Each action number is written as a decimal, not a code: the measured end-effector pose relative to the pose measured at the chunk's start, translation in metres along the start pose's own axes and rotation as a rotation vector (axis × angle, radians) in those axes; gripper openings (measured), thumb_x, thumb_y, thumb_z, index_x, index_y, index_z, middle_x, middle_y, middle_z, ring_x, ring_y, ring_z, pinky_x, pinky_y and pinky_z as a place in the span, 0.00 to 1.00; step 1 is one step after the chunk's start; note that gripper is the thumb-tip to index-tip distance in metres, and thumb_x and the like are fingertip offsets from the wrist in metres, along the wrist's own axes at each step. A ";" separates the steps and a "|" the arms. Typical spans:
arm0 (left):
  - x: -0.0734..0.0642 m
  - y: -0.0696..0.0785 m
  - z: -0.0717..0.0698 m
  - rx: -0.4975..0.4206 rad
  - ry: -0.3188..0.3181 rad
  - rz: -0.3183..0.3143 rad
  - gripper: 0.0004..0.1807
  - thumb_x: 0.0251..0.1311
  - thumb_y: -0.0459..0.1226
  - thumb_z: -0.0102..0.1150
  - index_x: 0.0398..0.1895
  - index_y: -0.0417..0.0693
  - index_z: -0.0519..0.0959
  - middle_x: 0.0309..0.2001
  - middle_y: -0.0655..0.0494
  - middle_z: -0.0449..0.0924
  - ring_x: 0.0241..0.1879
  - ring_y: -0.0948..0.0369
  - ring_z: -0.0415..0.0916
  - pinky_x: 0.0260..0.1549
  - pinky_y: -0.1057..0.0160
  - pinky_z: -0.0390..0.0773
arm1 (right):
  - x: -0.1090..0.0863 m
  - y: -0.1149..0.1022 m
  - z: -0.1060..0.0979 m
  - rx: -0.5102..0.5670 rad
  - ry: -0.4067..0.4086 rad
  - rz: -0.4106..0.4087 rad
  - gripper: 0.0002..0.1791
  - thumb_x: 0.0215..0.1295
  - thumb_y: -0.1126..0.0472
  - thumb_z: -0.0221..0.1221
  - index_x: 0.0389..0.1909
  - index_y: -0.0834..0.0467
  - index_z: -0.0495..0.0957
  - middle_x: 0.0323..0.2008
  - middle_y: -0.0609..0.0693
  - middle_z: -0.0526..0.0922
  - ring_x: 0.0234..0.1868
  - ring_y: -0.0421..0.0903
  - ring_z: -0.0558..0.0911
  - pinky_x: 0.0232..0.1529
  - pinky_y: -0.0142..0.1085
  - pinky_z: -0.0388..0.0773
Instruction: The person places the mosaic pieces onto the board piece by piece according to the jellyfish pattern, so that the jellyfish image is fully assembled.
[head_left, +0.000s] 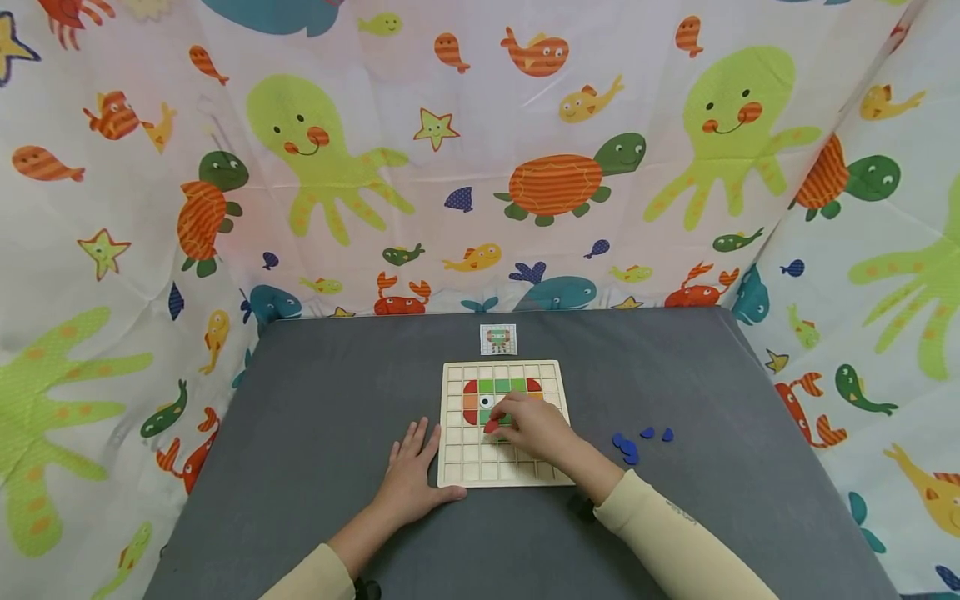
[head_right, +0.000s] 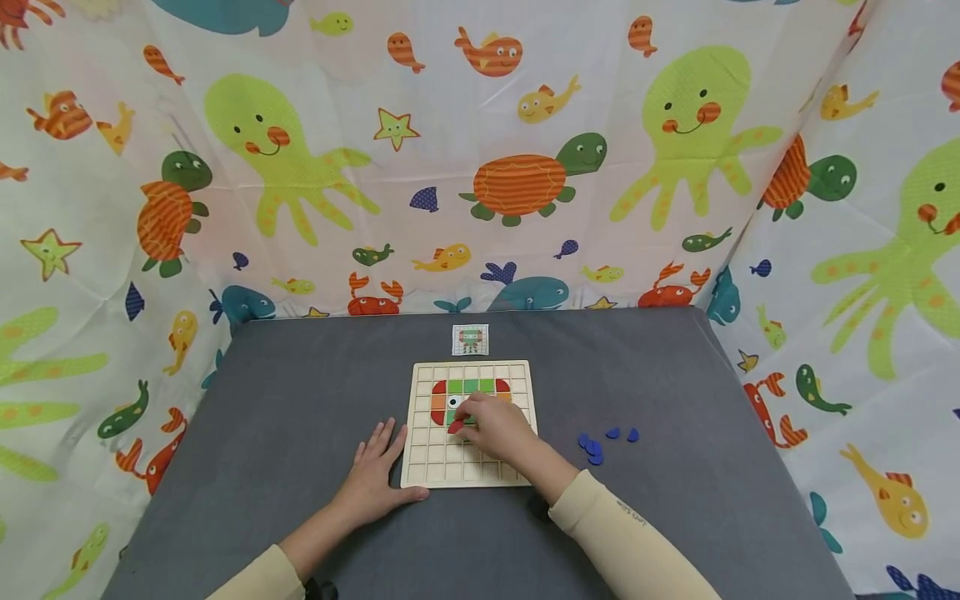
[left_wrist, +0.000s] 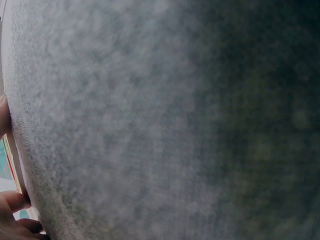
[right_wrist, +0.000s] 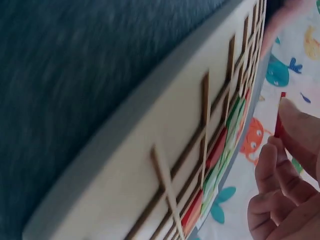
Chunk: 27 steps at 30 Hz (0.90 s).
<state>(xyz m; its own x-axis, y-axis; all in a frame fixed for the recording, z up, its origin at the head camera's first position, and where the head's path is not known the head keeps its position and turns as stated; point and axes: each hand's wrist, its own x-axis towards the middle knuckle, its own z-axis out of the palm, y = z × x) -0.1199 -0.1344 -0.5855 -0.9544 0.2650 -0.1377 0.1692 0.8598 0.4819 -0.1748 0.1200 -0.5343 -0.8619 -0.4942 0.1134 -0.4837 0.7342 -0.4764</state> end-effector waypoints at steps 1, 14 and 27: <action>0.000 0.000 0.000 0.001 0.001 -0.002 0.64 0.46 0.67 0.72 0.81 0.48 0.54 0.81 0.44 0.44 0.81 0.45 0.39 0.74 0.36 0.47 | 0.001 -0.002 0.002 -0.015 -0.004 0.000 0.11 0.59 0.53 0.72 0.41 0.50 0.87 0.43 0.46 0.83 0.39 0.44 0.84 0.39 0.40 0.82; -0.001 0.001 -0.001 -0.005 -0.001 -0.002 0.63 0.46 0.66 0.72 0.81 0.48 0.55 0.81 0.44 0.45 0.81 0.45 0.39 0.74 0.36 0.47 | 0.010 -0.006 0.019 -0.130 -0.073 0.022 0.07 0.57 0.54 0.74 0.35 0.48 0.87 0.37 0.43 0.82 0.31 0.39 0.79 0.32 0.35 0.77; -0.001 -0.001 -0.001 -0.021 0.010 0.006 0.63 0.45 0.65 0.73 0.80 0.46 0.56 0.81 0.42 0.46 0.81 0.44 0.41 0.74 0.35 0.48 | 0.010 -0.009 0.021 -0.187 -0.087 0.014 0.08 0.59 0.55 0.73 0.39 0.49 0.89 0.38 0.45 0.83 0.34 0.41 0.81 0.33 0.36 0.80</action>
<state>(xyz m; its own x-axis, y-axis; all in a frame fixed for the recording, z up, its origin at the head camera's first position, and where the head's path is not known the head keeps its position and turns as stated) -0.1190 -0.1358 -0.5846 -0.9558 0.2656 -0.1259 0.1698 0.8486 0.5010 -0.1758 0.0989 -0.5474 -0.8561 -0.5160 0.0287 -0.4989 0.8106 -0.3066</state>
